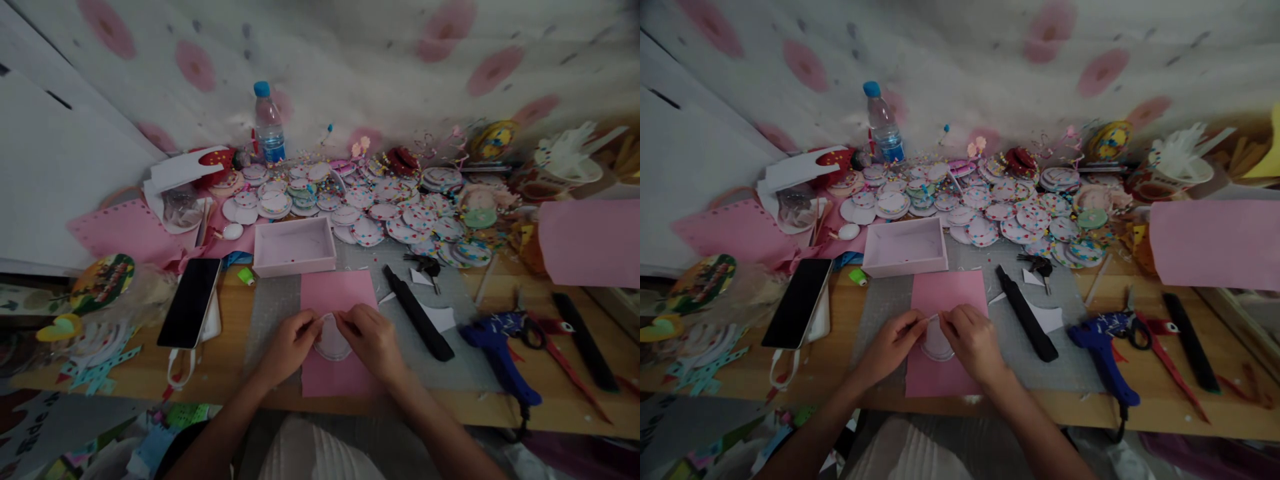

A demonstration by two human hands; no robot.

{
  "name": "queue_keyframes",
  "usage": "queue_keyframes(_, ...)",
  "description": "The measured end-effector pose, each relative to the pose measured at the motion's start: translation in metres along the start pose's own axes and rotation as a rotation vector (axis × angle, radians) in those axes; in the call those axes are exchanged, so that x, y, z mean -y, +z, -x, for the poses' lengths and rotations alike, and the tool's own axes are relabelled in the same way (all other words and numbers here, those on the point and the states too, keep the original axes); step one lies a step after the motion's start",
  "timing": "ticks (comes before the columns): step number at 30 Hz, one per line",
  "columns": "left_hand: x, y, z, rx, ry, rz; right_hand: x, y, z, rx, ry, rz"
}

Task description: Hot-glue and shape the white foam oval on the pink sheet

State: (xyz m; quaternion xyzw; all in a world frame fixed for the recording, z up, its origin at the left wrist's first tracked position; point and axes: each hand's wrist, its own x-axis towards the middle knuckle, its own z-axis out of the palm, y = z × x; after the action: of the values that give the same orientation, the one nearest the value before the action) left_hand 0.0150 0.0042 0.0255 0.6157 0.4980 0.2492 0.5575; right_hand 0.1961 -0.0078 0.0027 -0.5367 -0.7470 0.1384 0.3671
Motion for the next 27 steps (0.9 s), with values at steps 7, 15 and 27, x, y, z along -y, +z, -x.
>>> queue_keyframes(7,0.004,-0.014,0.010,-0.086,0.093,-0.194,-0.002,-0.006,0.000,0.003,0.047,-0.043)
queue_keyframes(15,0.021,-0.015,0.026,0.056,0.073,0.057,0.011,-0.009,0.003,-0.136,0.411,-0.335)
queue_keyframes(27,0.002,0.031,0.016,-0.057,0.054,0.864,0.039,-0.001,0.000,-0.323,0.680,-0.662)
